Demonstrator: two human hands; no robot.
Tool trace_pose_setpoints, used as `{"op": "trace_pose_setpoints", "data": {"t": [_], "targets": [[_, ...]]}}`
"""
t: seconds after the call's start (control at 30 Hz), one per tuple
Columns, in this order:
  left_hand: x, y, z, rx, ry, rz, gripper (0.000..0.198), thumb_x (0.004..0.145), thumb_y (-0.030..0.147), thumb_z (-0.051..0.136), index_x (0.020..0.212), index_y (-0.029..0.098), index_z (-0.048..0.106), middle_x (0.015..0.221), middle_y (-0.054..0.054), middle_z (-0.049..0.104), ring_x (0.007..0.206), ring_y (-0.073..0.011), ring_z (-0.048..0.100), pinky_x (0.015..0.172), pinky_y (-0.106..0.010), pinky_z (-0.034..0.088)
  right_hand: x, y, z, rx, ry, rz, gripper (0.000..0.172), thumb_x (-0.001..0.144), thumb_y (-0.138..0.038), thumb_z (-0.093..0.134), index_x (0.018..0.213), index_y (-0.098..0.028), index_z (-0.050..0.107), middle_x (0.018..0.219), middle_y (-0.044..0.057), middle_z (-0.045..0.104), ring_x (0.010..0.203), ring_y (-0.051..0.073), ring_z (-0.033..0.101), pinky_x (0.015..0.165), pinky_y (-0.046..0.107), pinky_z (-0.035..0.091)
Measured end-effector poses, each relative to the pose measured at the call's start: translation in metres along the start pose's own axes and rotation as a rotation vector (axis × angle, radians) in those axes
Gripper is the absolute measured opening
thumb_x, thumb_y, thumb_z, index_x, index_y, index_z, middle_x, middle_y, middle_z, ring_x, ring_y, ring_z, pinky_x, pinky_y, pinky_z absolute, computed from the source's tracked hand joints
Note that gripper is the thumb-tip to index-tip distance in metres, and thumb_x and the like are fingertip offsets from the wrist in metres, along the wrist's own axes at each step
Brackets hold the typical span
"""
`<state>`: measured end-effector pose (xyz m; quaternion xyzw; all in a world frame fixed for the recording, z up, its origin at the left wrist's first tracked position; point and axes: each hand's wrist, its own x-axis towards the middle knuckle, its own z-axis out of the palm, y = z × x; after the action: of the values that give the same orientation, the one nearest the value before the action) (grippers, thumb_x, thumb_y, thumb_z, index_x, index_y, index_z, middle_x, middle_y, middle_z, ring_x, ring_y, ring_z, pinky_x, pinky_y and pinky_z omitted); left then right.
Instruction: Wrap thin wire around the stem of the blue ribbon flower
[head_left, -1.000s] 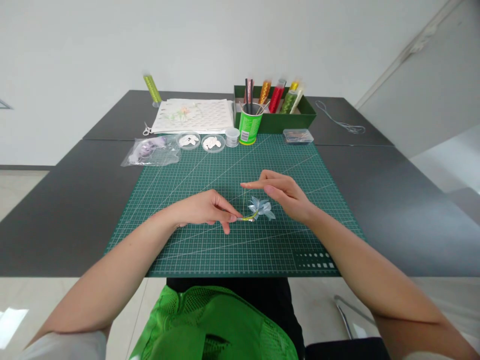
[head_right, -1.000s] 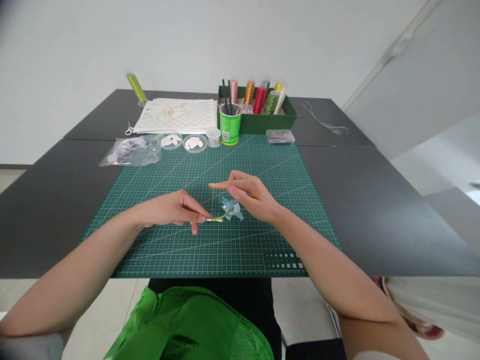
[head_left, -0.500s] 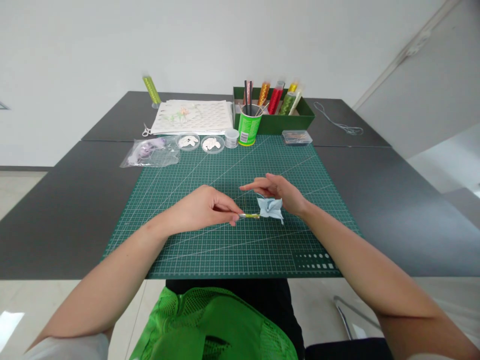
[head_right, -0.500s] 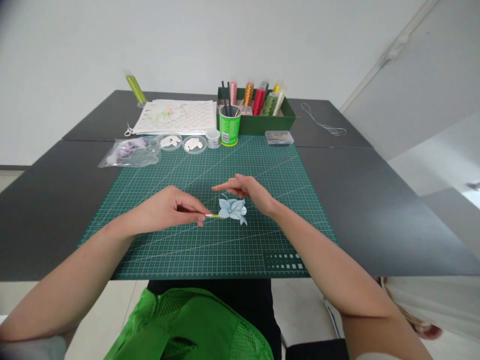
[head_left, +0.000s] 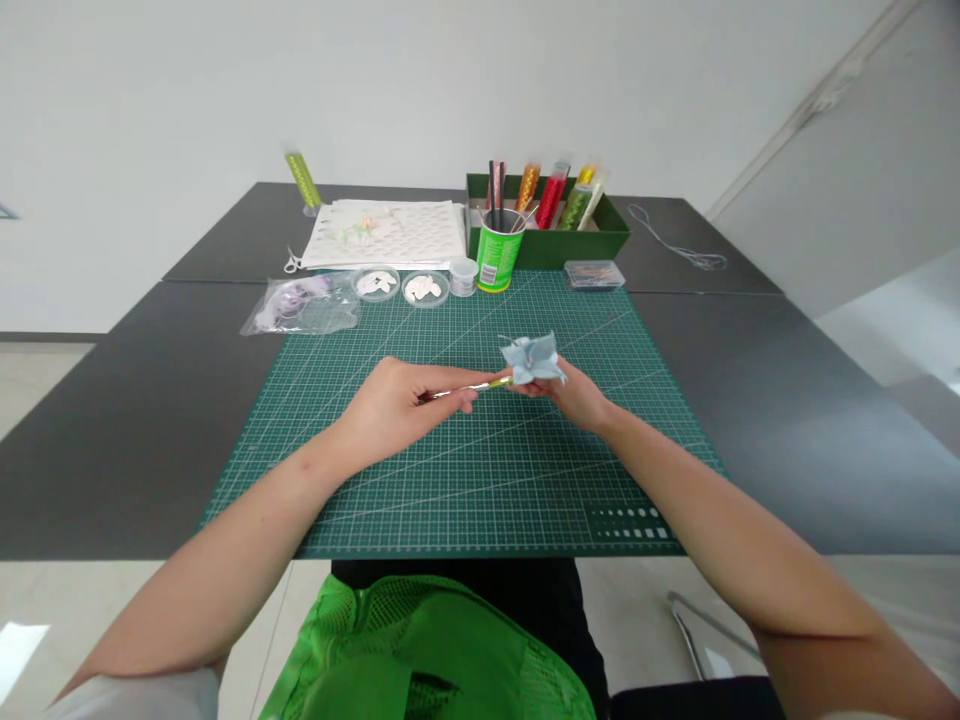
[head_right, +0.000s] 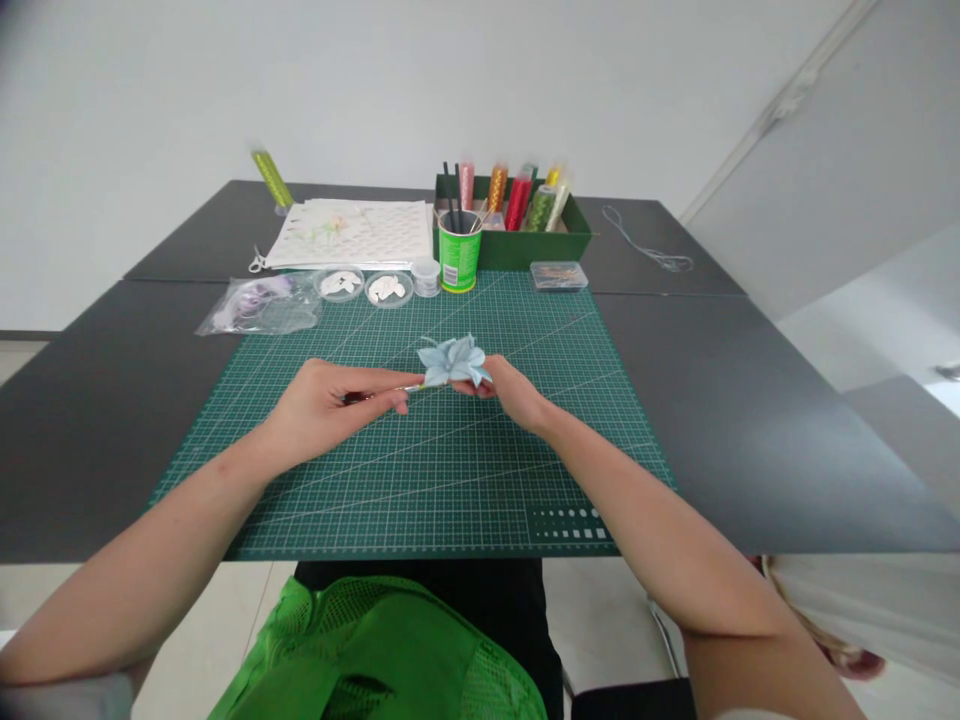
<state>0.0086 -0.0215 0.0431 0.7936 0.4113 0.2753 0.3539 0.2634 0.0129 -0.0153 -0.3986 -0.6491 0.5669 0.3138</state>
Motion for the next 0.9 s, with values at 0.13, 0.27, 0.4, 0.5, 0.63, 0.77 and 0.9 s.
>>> {"op": "trace_pose_setpoints", "data": {"t": [0.13, 0.27, 0.4, 0.5, 0.63, 0.77, 0.9], "targets": [[0.002, 0.000, 0.001, -0.118, 0.109, -0.076, 0.032, 0.091, 0.037, 0.066, 0.114, 0.020, 0.081, 0.079, -0.006, 0.079, 0.060, -0.0140, 0.062, 0.053, -0.023, 0.041, -0.001, -0.008, 0.000, 0.187, -0.124, 0.045, 0.059, 0.098, -0.057, 0.035, 0.096, -0.015, 0.077, 0.065, 0.000, 0.039, 0.058, 0.014, 0.034, 0.054, 0.028, 0.032], [0.005, -0.002, 0.000, -0.216, 0.152, -0.120, 0.034, 0.088, 0.038, 0.069, 0.113, 0.018, 0.081, 0.076, -0.006, 0.079, 0.065, -0.0156, 0.066, 0.061, -0.024, 0.048, 0.003, -0.010, 0.000, 0.348, 0.054, 0.113, 0.046, 0.094, -0.057, 0.041, 0.077, -0.019, 0.060, 0.063, -0.003, 0.032, 0.053, 0.013, 0.032, 0.052, 0.027, 0.031], [0.007, -0.004, 0.002, -0.274, 0.152, -0.122, 0.033, 0.087, 0.037, 0.071, 0.113, 0.019, 0.081, 0.075, -0.005, 0.079, 0.070, -0.0161, 0.069, 0.067, -0.025, 0.052, 0.006, -0.004, 0.003, -0.061, 0.453, -0.005, 0.028, 0.091, -0.048, 0.052, 0.081, -0.023, 0.049, 0.079, 0.001, 0.052, 0.071, 0.016, 0.049, 0.071, 0.032, 0.043], [0.007, -0.003, 0.003, -0.303, 0.147, -0.114, 0.031, 0.087, 0.034, 0.071, 0.113, 0.020, 0.081, 0.073, -0.004, 0.078, 0.065, -0.0141, 0.067, 0.063, -0.023, 0.049, 0.006, -0.001, 0.006, -0.288, 0.635, -0.142, 0.020, 0.086, -0.040, 0.060, 0.089, -0.023, 0.049, 0.098, 0.004, 0.060, 0.093, 0.019, 0.056, 0.091, 0.037, 0.043], [0.006, 0.001, 0.002, -0.361, 0.163, -0.128, 0.031, 0.087, 0.032, 0.071, 0.114, 0.019, 0.080, 0.072, -0.005, 0.078, 0.056, -0.0111, 0.058, 0.052, -0.021, 0.042, 0.009, 0.006, -0.004, 0.033, 0.711, 0.009, 0.021, 0.084, -0.037, 0.061, 0.085, -0.024, 0.044, 0.093, 0.003, 0.064, 0.085, 0.018, 0.062, 0.086, 0.036, 0.048], [0.005, 0.002, -0.003, -0.401, 0.219, -0.135, 0.035, 0.085, 0.035, 0.073, 0.114, 0.017, 0.080, 0.071, -0.006, 0.077, 0.046, -0.0074, 0.044, 0.044, -0.021, 0.031, 0.014, 0.010, -0.020, 0.265, 0.752, 0.044, 0.024, 0.083, -0.038, 0.062, 0.084, -0.024, 0.043, 0.091, 0.002, 0.067, 0.082, 0.017, 0.065, 0.084, 0.035, 0.053], [0.006, 0.000, -0.003, -0.386, 0.212, -0.141, 0.034, 0.086, 0.035, 0.072, 0.115, 0.018, 0.080, 0.069, -0.005, 0.076, 0.044, -0.0069, 0.041, 0.043, -0.022, 0.029, 0.008, 0.000, -0.004, 0.092, 0.623, -0.199, 0.021, 0.089, -0.038, 0.060, 0.105, -0.026, 0.054, 0.118, 0.005, 0.068, 0.112, 0.018, 0.065, 0.105, 0.038, 0.049]]}}
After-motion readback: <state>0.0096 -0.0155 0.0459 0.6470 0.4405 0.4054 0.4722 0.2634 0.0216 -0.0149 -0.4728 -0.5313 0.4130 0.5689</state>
